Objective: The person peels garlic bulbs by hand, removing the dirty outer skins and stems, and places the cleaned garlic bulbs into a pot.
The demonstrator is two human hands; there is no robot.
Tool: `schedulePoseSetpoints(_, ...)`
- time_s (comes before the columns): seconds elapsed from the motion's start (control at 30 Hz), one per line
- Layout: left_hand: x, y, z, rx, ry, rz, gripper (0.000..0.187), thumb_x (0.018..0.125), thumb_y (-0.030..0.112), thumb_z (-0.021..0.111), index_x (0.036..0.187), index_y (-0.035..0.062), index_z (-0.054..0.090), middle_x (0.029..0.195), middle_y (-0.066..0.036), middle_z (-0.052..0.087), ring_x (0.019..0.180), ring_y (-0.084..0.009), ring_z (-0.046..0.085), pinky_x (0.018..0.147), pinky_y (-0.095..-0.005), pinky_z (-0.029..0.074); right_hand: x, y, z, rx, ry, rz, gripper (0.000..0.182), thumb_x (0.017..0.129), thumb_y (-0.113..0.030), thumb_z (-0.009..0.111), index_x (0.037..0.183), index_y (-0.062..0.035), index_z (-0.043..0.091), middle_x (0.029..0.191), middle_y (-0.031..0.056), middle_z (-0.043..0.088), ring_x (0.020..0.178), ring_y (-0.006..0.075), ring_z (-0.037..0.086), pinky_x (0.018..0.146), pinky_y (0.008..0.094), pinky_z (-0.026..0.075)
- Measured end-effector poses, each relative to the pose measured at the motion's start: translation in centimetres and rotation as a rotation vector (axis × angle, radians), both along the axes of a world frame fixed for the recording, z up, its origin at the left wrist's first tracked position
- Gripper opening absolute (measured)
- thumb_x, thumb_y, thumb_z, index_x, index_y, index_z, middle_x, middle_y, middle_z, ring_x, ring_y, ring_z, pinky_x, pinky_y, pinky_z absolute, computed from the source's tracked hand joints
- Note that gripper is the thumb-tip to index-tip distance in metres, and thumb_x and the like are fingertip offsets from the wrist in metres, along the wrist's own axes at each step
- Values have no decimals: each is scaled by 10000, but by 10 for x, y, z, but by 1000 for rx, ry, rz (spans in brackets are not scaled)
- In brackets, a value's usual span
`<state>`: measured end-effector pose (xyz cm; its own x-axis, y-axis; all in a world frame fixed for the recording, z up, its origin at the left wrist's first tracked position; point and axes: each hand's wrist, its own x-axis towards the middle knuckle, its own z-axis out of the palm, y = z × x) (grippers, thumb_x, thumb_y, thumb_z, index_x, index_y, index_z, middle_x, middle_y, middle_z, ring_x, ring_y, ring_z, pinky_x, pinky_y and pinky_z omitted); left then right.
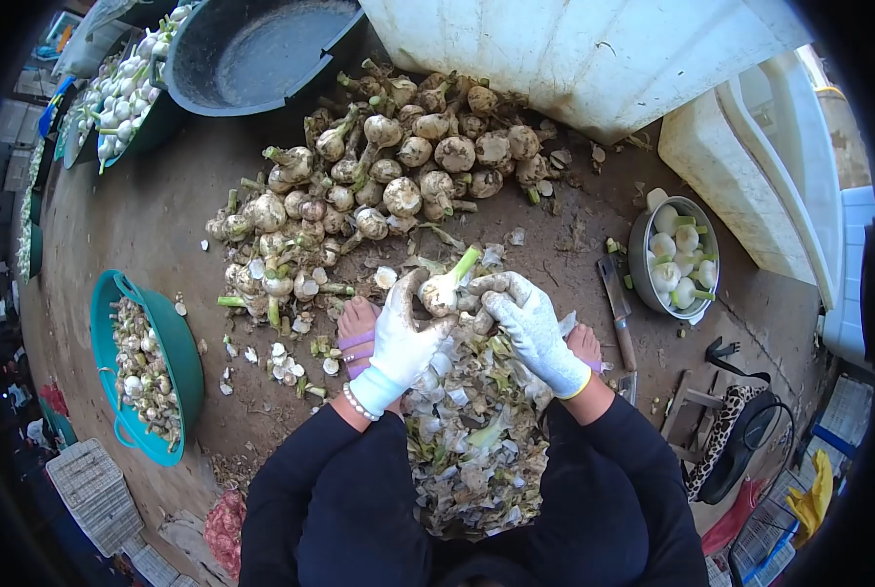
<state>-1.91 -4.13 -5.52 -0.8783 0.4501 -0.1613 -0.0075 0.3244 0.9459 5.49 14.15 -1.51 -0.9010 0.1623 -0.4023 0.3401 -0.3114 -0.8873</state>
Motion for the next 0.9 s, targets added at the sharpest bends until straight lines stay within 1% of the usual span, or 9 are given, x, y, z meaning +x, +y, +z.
schedulePoseSetpoints(0.2, -6, 5, 20, -76, 375, -185, 604, 700, 100, 751, 1248, 24, 510, 1224, -187, 519, 1123, -347, 540, 951, -376, 450, -8, -11, -2, -101, -86, -149, 339, 941, -273, 600, 1138, 0, 558, 904, 51, 642, 738, 56, 575, 645, 232, 475)
schedulePoseSetpoints(0.23, -6, 7, 23, -90, 424, -239, 603, 652, 3, 735, 1219, 11, 531, 1242, -168, 504, 1139, -329, 520, 980, -380, 420, -11, -7, -7, 191, -62, 9, 313, 933, -219, 610, 1141, 8, 554, 912, 44, 645, 728, 48, 569, 636, 225, 473)
schedulePoseSetpoints(0.4, -1, 10, 33, -70, 325, -211, 626, 684, 10, 727, 1258, -12, 479, 1228, -148, 502, 1152, -298, 514, 989, -364, 416, -11, -5, -10, 47, -96, 1, 262, 909, -137, 591, 1114, 24, 574, 935, 55, 634, 777, 79, 571, 654, 242, 482)
schedulePoseSetpoints(0.47, 8, 13, 30, 220, -260, -13, 660, 738, 20, 714, 1316, -16, 399, 1220, -118, 498, 1141, -267, 522, 991, -342, 419, -9, -9, -19, 62, -30, -102, 222, 901, -104, 566, 1086, 18, 589, 913, 51, 629, 772, 87, 572, 655, 247, 483)
schedulePoseSetpoints(0.53, 3, 12, 24, 322, -354, 5, 664, 816, 131, 700, 1357, 4, 338, 1216, -110, 512, 1094, -248, 555, 976, -345, 445, -8, -8, -19, 78, 13, -106, 214, 896, -92, 562, 1080, 14, 591, 908, 46, 629, 769, 88, 571, 659, 249, 483)
schedulePoseSetpoints(0.6, -7, 4, 27, 704, -910, -14, 652, 872, 299, 682, 1348, 13, 340, 1218, -124, 525, 1041, -215, 582, 807, -362, 524, -7, -6, -20, 99, 55, -111, 207, 891, -81, 557, 1074, 9, 592, 903, 42, 628, 767, 90, 569, 663, 251, 483)
schedulePoseSetpoints(0.63, -7, 2, 19, 711, -1009, -13, 505, 918, 346, 594, 1292, 35, 457, 1166, -118, 591, 1028, -260, 608, 874, -403, 524, -8, -5, -22, 73, 67, -100, 201, 889, -80, 552, 1065, 8, 592, 899, 39, 625, 762, 91, 567, 667, 251, 481)
schedulePoseSetpoints(0.77, -8, -13, 4, 938, -1378, -85, 446, 907, 353, 616, 1274, 123, 506, 1254, -115, 576, 1130, -296, 586, 889, -456, 529, -14, -1, -35, 90, 147, -27, 183, 888, -75, 533, 1043, -1, 597, 887, 27, 620, 750, 97, 564, 660, 254, 478)
schedulePoseSetpoints(0.9, -7, -10, 6, 1030, -1327, -95, 431, 891, 336, 645, 1255, 141, 523, 1263, -137, 566, 1110, -316, 593, 898, -481, 521, -19, 3, -35, 27, 154, 44, 196, 890, -87, 520, 1049, 2, 591, 898, 25, 619, 740, 95, 560, 652, 251, 471)
